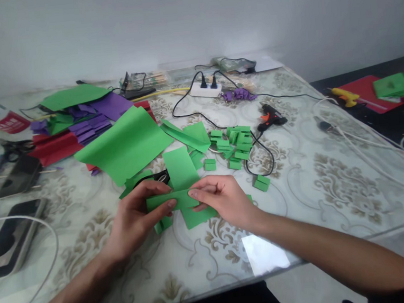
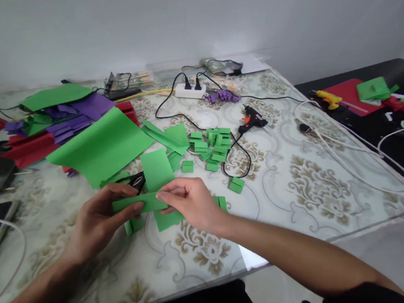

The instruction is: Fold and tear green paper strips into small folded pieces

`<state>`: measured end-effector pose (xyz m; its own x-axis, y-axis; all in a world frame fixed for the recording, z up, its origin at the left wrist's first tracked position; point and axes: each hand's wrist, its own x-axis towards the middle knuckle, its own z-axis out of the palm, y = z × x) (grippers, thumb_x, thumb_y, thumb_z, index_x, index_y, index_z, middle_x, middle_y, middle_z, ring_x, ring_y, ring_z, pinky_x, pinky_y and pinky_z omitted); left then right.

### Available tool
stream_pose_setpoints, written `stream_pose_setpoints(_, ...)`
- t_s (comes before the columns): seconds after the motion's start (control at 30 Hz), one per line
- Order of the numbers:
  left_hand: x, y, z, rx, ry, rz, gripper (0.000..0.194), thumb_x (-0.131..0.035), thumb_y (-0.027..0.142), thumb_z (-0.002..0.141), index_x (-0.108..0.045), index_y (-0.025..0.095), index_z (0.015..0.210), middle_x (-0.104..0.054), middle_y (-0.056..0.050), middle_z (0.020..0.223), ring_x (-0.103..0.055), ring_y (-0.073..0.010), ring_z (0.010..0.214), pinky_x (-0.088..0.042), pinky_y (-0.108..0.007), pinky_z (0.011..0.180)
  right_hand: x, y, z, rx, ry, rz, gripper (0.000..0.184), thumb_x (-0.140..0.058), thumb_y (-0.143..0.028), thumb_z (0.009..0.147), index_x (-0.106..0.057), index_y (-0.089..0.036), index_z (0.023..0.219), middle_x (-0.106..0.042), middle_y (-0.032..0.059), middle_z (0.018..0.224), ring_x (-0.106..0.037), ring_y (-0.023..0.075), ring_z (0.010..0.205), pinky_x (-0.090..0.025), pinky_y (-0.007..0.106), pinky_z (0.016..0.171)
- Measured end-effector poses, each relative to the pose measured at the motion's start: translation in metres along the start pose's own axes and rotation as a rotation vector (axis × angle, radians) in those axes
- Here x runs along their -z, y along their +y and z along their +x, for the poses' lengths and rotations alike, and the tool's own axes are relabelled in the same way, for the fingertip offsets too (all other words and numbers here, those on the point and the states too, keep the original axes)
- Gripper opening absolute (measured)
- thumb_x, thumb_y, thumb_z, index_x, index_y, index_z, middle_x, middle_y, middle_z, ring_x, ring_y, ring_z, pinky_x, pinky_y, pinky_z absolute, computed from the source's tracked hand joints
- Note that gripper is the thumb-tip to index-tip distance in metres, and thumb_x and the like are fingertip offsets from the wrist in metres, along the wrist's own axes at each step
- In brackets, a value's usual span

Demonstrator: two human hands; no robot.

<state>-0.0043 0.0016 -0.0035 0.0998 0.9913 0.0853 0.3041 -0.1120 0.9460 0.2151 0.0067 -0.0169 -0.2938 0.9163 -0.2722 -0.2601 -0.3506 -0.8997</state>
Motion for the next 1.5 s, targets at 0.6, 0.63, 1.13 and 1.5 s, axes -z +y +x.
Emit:
stream_pose_setpoints(0.6,0.0008,-0.0093,-0.0051,0.081,-0.034,-0.008,0.024,-0.086,0.042,0.083,-0.081,0.022,0.095,-0.077,-0.004,0.094,-0.072,-0.0191,0.076,-0.066,-0.025,0.065,-0.0001,0.0012,-0.0012,0.036,0.01,-0.025,0.034,-0.093,-0.046,0.069,-0.078,-0.019,0.084,-0.075,-0.001,0.073,-0.073,0.0166,0.068,-0.069,0.035,0.073)
stream_pose_setpoints(0.63,0.0004,-0.0091,-0.0053,0.087,-0.035,-0.012,0.024,-0.086,0.042,0.083,-0.081,0.022,0.095,-0.077,-0.004,0.094,-0.072,-0.0185,0.075,-0.066,-0.025,0.064,0.0001,0.0014,-0.0011,0.035,0.008,-0.026,0.033,-0.092,-0.046,0.069,-0.079,-0.019,0.084,-0.075,-0.0008,0.074,-0.073,0.0168,0.069,-0.069,0.035,0.073)
stream_pose_setpoints(1.13,-0.0002,-0.0034,-0.0046,0.065,-0.018,0.037,0.021,-0.087,0.042,0.081,-0.081,0.024,0.091,-0.08,-0.003,0.092,-0.073,-0.0175,0.073,-0.063,-0.022,0.062,0.001,0.0028,-0.0007,0.053,-0.004,-0.016,0.029,-0.088,-0.044,0.076,-0.078,-0.019,0.085,-0.075,-0.001,0.074,-0.073,0.0149,0.068,-0.069,0.032,0.071)
stream_pose_setpoints(1.5,0.0006,-0.0083,-0.0051,0.046,-0.018,0.035,0.023,-0.087,0.042,0.082,-0.081,0.023,0.093,-0.081,-0.003,0.093,-0.073,-0.018,0.074,-0.063,-0.023,0.063,0.0018,0.002,-0.0008,0.056,-0.001,-0.011,0.028,-0.091,-0.04,0.073,-0.079,-0.018,0.085,-0.076,-0.0006,0.075,-0.072,0.0135,0.066,-0.068,0.028,0.067)
